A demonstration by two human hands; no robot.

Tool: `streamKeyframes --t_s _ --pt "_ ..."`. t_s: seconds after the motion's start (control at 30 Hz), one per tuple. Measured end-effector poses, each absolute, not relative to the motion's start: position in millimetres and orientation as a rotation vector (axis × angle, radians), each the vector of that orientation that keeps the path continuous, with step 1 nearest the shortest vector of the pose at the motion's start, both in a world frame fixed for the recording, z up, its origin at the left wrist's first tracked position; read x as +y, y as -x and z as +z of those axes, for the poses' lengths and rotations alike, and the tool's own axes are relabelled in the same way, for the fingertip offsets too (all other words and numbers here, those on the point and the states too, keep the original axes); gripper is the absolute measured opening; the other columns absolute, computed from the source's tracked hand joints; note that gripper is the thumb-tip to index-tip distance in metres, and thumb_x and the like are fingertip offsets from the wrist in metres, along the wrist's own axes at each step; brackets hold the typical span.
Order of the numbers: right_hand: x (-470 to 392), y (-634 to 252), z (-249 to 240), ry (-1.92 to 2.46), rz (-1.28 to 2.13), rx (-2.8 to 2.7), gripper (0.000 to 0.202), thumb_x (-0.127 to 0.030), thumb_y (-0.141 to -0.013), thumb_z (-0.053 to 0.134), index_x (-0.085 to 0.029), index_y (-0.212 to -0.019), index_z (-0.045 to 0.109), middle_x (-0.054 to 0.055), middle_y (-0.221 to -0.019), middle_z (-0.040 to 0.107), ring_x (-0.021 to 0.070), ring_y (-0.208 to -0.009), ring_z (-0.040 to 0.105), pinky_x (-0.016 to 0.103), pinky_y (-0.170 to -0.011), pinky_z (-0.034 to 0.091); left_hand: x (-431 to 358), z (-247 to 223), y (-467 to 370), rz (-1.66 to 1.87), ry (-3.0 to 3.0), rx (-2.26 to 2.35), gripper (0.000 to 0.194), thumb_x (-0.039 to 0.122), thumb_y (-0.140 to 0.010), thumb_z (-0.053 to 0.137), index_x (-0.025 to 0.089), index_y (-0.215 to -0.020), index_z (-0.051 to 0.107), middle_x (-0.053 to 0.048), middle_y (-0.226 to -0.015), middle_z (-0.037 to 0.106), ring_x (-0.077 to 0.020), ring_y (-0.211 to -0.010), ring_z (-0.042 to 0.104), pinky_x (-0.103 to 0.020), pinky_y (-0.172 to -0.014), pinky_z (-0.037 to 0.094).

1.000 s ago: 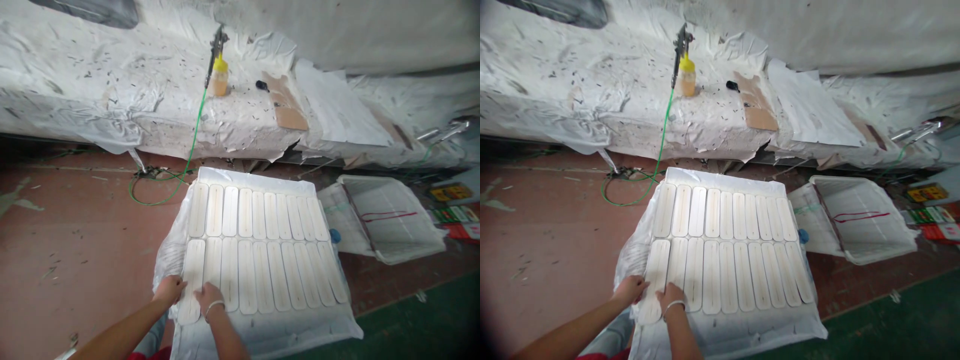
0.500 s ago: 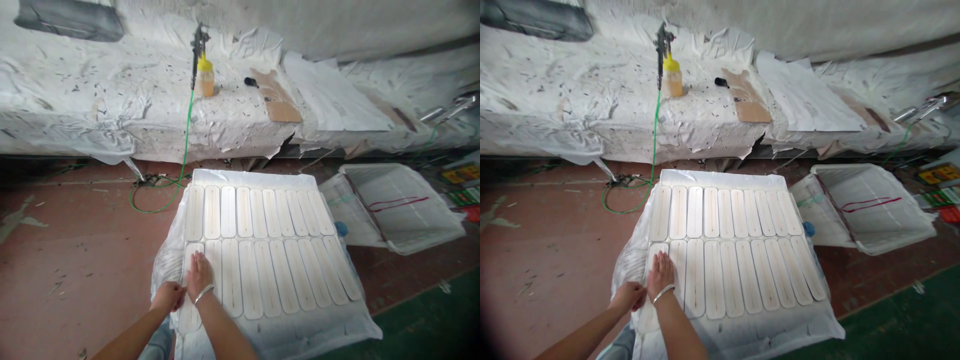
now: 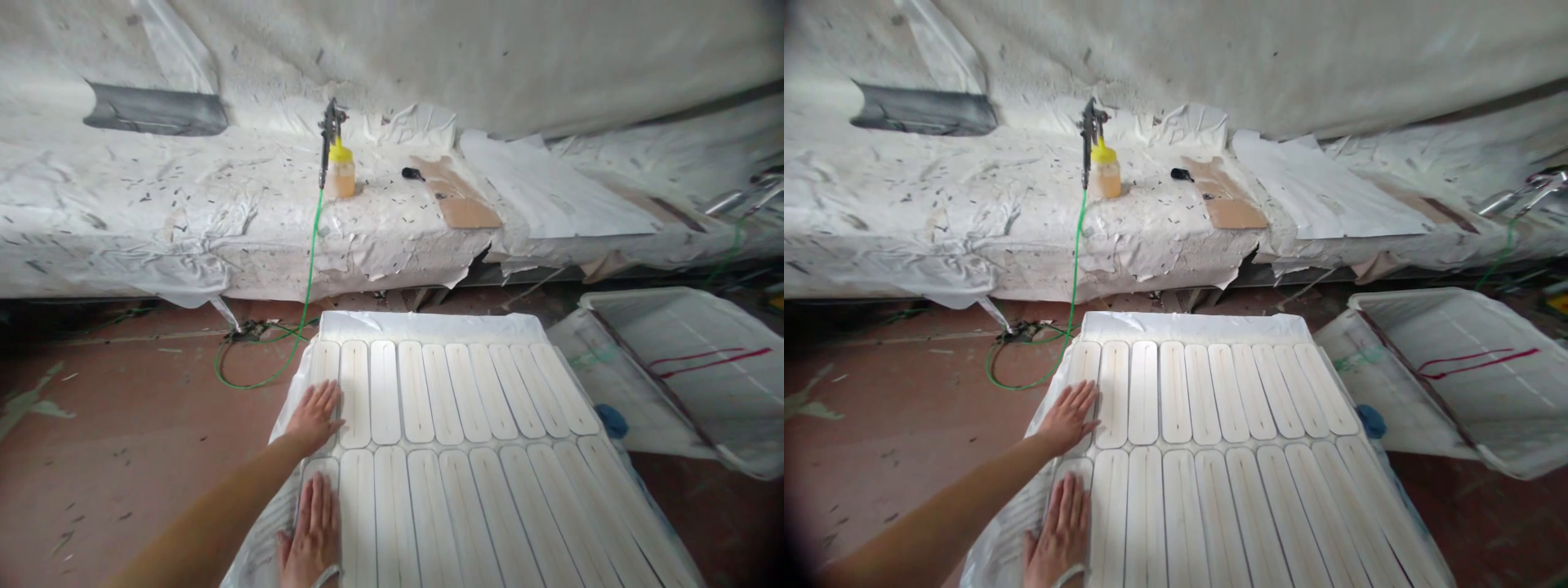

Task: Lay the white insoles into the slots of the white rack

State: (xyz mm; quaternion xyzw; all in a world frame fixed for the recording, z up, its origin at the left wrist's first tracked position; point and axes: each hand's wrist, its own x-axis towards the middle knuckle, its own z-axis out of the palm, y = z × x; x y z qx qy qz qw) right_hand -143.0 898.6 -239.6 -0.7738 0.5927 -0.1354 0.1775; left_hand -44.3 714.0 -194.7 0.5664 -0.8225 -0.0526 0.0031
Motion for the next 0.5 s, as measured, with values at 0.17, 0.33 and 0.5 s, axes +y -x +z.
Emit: streamKeyframes --t_s 0.17,0.33,0.5 --pt "899.4 130.5 -242.3 2.139 -0.352 1.711 0.089 -0.055 -0.08 0.05 -0.018 -0.146 0.002 0.009 -0.15 0.019 0.0341 -0.132 0.033 0.05 -0.099 0.044 705.4 -241.5 25.0 -0.034 -1.661 -2.561 0.07 0.06 -0.087 0.035 0.012 -0.138 0.038 -0.011 -0.148 0.024 -0.0284 -0.136 0.022 -0.048 -0.11 0.02" --pt "903.4 134.0 -228.9 2.109 -0.332 1.705 0.085 -0.05 -0.081 0.05 -0.018 -0.146 0.005 0.009 -0.15 0.017 0.0327 -0.133 0.03 0.049 -0.101 0.043 707.4 -245.9 19.0 0.032 -1.605 -2.561 0.067 0.059 -0.088 0.035 0.014 -0.137 0.039 -0.011 -0.147 0.026 -0.028 -0.136 0.022 -0.045 -0.11 0.017" --pt "956.1 128.3 -285.4 2.27 -0.465 1.691 0.042 -0.029 -0.086 0.044 -0.032 -0.127 0.053 0.006 -0.112 0.066 0.0282 -0.102 0.063 0.044 -0.077 0.059 705.3 -236.5 18.7 -0.038 -1.56 -2.613 0.07 0.06 -0.087 0.034 0.012 -0.139 0.037 -0.012 -0.148 0.024 -0.0282 -0.136 0.021 -0.046 -0.111 0.016"
